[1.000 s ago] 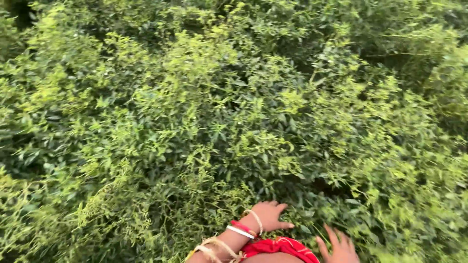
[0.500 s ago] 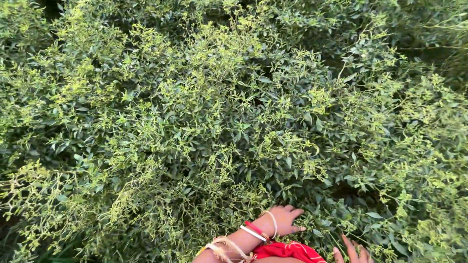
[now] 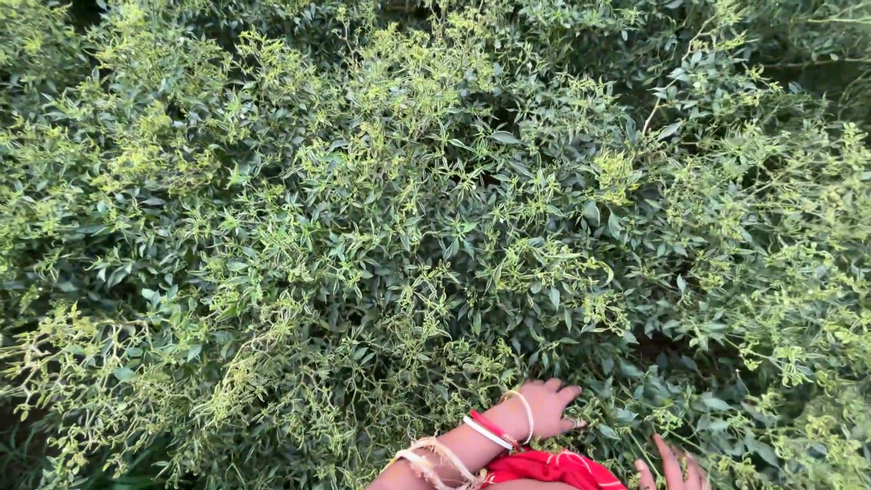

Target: The recorder is seen manually harvesting green leafy crops in an agricultural field.

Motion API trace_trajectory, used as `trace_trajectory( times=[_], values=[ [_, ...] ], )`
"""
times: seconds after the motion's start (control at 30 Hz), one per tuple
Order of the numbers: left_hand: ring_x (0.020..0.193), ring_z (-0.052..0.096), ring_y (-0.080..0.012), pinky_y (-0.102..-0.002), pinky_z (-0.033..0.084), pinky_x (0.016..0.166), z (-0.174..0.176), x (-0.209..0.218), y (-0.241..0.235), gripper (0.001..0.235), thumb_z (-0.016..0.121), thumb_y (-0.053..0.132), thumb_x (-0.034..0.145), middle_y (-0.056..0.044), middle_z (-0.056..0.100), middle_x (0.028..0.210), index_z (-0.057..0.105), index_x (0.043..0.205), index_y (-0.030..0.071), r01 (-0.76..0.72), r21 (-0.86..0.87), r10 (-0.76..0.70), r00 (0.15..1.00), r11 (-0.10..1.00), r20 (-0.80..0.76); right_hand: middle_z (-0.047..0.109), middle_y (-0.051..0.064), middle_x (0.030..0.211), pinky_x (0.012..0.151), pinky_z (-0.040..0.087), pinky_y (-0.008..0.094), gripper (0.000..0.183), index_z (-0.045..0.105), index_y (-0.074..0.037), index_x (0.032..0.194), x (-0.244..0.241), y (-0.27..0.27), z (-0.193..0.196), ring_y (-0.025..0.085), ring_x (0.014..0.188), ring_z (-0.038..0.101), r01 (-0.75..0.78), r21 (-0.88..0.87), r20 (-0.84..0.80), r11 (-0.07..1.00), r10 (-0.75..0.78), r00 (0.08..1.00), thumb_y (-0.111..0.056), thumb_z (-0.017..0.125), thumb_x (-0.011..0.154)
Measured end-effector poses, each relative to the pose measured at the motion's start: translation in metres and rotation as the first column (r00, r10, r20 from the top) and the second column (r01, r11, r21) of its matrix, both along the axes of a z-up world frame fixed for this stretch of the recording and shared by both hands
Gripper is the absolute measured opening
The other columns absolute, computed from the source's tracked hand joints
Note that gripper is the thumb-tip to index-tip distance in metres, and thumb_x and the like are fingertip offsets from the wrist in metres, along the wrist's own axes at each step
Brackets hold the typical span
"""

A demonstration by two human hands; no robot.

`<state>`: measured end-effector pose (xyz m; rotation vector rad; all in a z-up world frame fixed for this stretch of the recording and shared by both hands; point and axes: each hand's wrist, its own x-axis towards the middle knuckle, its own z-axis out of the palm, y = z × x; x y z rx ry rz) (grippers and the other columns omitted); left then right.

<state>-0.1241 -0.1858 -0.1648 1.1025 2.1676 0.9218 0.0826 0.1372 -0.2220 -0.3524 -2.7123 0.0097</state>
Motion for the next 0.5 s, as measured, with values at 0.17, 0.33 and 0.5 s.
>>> trace_trajectory(
  times=[0.17,0.33,0.5],
  values=[
    [0.122,0.059,-0.0465,-0.056,0.045,0.107,0.006,-0.002,-0.010,0.074,0.061,0.049,0.093,-0.025,0.055,0.142,0.043,0.157,0.016,0.011,-0.016,-0.011,1.000,1.000,0.005,0.070,0.012,0.126,0.098,0.055,0.048,0.060,0.063,-0.024,0.139,-0.003,-0.036,0.036,0.031,0.110,0.066,0.006,-0.013,0.046,1.000,-0.005,0.999,-0.049,0.069,0.084],
    [0.123,0.058,-0.0472,-0.057,0.044,0.106,0.007,-0.003,-0.013,0.070,0.061,0.048,0.095,-0.024,0.054,0.143,0.045,0.154,0.016,-0.017,0.028,0.018,1.000,0.999,-0.022,0.062,0.015,0.139,0.100,0.056,0.049,0.069,0.059,-0.031,0.145,-0.017,-0.081,0.084,0.034,0.131,0.061,0.238,0.181,0.261,0.954,-0.280,0.924,-0.060,0.062,0.082],
    [0.124,0.057,-0.0465,-0.056,0.045,0.106,0.009,0.000,-0.018,0.070,0.060,0.047,0.097,-0.024,0.054,0.142,0.042,0.156,0.015,0.000,0.038,0.000,1.000,0.999,-0.001,0.054,0.015,0.147,0.106,0.050,0.051,0.084,0.045,-0.024,0.152,-0.020,-0.093,0.104,0.034,0.139,0.050,0.242,0.130,0.402,0.962,-0.274,0.874,-0.066,0.061,0.081]
  ],
)
